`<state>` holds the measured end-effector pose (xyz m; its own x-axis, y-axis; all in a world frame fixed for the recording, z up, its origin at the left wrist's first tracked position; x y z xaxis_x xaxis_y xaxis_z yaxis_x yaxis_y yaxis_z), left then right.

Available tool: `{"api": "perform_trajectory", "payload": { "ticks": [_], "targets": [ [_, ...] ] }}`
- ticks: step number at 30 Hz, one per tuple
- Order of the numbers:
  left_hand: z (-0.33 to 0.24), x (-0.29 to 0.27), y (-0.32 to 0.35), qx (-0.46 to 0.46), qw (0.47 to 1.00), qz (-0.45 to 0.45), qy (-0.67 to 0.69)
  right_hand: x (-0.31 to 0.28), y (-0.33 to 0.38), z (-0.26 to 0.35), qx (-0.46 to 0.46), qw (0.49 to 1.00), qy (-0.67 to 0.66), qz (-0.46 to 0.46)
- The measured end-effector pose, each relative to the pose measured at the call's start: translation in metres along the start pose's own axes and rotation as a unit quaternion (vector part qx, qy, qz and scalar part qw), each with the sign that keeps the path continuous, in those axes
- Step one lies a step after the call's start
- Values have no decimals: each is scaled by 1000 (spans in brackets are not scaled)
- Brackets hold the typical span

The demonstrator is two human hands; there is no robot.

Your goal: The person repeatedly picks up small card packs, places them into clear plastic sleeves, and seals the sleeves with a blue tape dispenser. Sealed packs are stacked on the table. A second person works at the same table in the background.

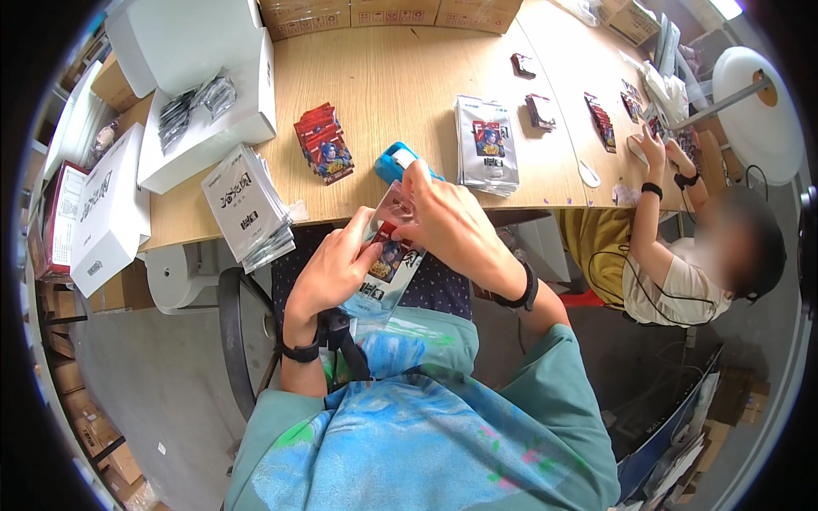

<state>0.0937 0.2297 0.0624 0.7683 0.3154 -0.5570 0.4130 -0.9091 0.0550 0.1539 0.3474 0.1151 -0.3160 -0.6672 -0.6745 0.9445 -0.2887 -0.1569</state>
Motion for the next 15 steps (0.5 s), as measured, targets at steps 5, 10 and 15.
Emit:
{"api": "perform_trajectory", "payload": {
  "ticks": [5,10,15],
  "targets": [
    [14,5,7,-34,990,48,126,-21,-7,-19,59,998,-11,1],
    [1,9,7,-1,981,76,179,15,-6,-67,142,960,-175,163],
    [-20,-2,5,24,994,35,105,11,3,-30,110,951,-257,129]
  ]
}}
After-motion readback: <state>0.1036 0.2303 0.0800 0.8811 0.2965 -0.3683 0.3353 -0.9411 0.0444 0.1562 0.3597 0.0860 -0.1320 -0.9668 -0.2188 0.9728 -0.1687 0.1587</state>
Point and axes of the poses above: each hand's wrist, its own y-axis away from the middle knuckle, its own x-axis out of the palm, z = x × y, the point moved 10 cm from there along -y, towards the middle knuckle, and after that the axes turned 11 degrees about -y, right-handed, at the moved point
